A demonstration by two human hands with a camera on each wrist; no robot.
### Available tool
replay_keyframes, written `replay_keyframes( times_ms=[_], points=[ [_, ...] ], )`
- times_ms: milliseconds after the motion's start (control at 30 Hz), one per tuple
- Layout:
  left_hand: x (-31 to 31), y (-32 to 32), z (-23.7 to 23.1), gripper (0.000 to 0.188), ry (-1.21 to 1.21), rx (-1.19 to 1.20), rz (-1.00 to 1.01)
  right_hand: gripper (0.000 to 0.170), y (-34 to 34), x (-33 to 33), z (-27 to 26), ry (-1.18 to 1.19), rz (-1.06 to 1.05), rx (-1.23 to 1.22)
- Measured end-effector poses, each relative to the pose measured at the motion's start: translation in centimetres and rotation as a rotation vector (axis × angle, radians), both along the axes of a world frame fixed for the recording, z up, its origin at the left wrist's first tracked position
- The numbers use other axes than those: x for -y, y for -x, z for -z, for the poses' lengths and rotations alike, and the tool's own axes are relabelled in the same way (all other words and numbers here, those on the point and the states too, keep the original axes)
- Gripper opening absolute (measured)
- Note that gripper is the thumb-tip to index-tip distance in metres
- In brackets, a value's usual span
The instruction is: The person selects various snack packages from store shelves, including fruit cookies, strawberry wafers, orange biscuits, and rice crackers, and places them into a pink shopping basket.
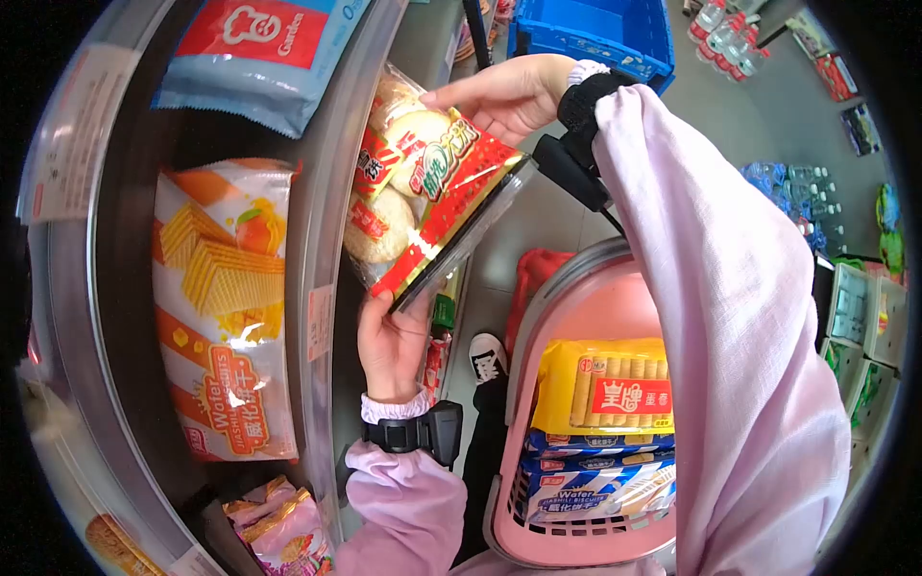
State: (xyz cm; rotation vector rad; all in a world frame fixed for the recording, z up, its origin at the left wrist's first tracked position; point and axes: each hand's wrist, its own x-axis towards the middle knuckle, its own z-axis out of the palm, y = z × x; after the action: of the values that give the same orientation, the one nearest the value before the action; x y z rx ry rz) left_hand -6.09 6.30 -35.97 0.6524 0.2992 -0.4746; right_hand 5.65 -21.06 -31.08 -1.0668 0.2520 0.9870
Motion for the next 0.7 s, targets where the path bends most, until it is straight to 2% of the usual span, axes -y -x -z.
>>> replay_keyframes(
  times_ms=[67, 200, 300, 367, 567, 633, 700],
  points=[
    [-1.4, 0.2, 0.4, 0.045, 0.032, -0.06, 0.065, 0.048, 0.1, -0.8, 0.1, 0.064, -0.063, 0.02],
    [-2.5, -1.3, 1.2, 0.052, -0.013, -0.053, -0.067, 0.044, 0.8, -1.9, -1.0, 0.13, -0.078, 0.013],
    [-4.4, -2.6, 1.7, 0.044, 0.269, -0.062, -0.009, 0.041, 0.9, -2.4, -0.6, 0.111, -0.021, -0.035],
    [-5.1, -2.3, 2.7, 0.045, -0.479, 0.412, 0.201, 0.041, 1.3, -2.8, -0.9, 0.098, 0.004, -0.031],
    [-3.6, -2.2, 2.5, 0.045, 0.244, -0.075, 0.055, 0.042, 1.6, -2.9, -2.9, 0.215, 0.02, 0.123],
    [-2.9, -0.7, 1.4, 0.044, 0.085, 0.078, 0.067, 0.041, 1.8, -2.7, -3.9, 0.238, -0.023, 0.133],
    [-1.7, 0.8, -1.8, 0.043, 0.053, 0.035, 0.056, 0.04, 2.6, -2.8, -5.5, 0.268, -0.041, 0.142]
  ],
)
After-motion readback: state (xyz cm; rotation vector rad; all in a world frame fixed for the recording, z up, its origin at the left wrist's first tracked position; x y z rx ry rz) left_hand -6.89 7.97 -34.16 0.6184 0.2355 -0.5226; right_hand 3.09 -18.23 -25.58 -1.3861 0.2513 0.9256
